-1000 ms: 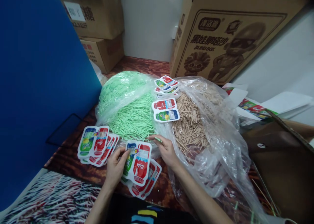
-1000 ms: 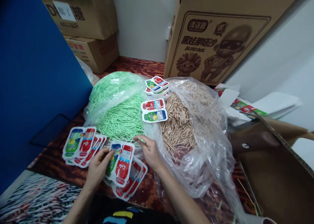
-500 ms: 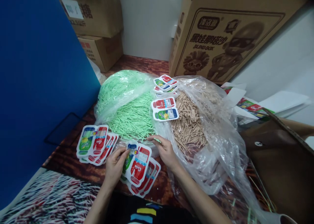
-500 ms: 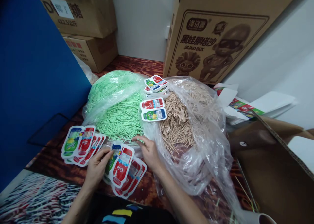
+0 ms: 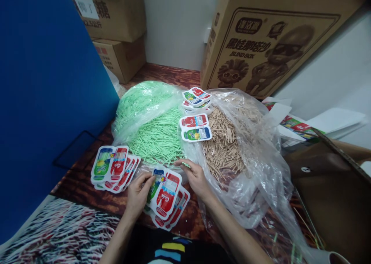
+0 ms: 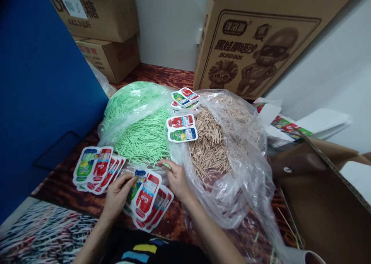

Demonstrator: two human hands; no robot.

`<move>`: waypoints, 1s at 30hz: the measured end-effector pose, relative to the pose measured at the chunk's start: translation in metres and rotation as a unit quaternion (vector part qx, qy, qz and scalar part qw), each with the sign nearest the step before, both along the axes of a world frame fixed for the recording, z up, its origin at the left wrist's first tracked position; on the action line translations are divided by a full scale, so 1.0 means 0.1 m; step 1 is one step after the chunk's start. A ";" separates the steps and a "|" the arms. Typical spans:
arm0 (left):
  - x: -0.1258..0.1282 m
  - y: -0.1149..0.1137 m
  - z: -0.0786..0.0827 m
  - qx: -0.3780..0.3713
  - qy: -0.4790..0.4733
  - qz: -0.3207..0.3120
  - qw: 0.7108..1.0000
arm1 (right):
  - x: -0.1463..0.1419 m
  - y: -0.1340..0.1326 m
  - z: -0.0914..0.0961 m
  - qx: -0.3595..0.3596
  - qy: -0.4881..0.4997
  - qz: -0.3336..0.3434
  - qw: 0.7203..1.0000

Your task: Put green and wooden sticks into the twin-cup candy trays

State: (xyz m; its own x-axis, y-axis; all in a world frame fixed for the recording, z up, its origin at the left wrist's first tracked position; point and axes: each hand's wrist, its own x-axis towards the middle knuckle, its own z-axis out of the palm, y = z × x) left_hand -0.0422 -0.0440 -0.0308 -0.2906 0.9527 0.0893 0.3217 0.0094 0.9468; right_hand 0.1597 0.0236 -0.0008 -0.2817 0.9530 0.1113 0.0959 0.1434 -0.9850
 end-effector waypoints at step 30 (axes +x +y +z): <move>0.47 0.18 0.11 0.003 -0.114 -0.107 0.988 | 0.05 0.23 0.20 -0.346 0.328 0.021 0.879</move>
